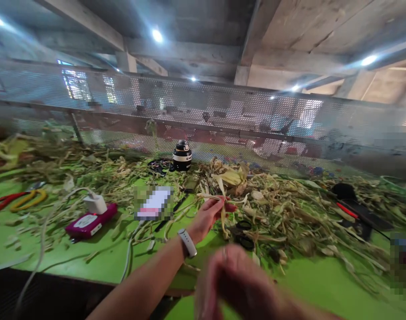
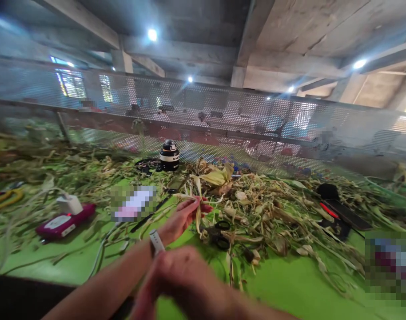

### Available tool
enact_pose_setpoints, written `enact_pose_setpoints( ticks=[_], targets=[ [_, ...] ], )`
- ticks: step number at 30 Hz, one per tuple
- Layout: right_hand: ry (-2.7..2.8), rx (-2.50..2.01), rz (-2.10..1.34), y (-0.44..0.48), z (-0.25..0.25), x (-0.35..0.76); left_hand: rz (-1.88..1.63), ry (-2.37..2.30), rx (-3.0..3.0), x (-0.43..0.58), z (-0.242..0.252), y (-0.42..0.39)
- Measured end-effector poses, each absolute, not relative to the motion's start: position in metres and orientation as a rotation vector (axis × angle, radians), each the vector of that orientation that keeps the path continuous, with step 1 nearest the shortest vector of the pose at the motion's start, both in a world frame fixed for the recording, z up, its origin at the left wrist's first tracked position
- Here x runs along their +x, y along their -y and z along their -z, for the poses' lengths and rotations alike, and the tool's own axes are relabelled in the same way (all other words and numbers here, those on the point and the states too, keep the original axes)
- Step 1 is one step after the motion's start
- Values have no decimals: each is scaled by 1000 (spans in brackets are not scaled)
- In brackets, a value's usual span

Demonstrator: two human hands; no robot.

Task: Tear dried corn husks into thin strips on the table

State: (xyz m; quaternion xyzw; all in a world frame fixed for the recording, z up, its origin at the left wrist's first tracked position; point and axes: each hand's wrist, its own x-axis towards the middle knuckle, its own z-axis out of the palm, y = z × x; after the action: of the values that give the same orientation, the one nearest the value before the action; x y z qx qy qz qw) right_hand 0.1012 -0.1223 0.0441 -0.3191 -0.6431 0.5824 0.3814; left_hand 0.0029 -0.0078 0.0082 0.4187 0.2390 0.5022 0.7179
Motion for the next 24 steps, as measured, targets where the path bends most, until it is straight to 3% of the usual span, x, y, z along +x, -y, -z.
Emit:
enact_pose_setpoints(
  ticks=[2, 6, 11, 19, 24],
  targets=[
    [1588, -902, -1386, 98, -48, 116, -1159, -522, 946, 5, -8, 7],
    [1605, -1217, -866, 53, -36, 143, -1205, -525, 1005, 7, -7, 7],
    [1661, -1086, -1158, 40, -6, 140, -1152, -461, 957, 10, 0, 7],
    [1603, -1077, -1335, 29, 5, 148, -1145, -538, 787, 5, -6, 2],
    [1748, -1194, -1186, 28, 6, 153, -1173, -572, 740, 2, -5, -1]
  ],
)
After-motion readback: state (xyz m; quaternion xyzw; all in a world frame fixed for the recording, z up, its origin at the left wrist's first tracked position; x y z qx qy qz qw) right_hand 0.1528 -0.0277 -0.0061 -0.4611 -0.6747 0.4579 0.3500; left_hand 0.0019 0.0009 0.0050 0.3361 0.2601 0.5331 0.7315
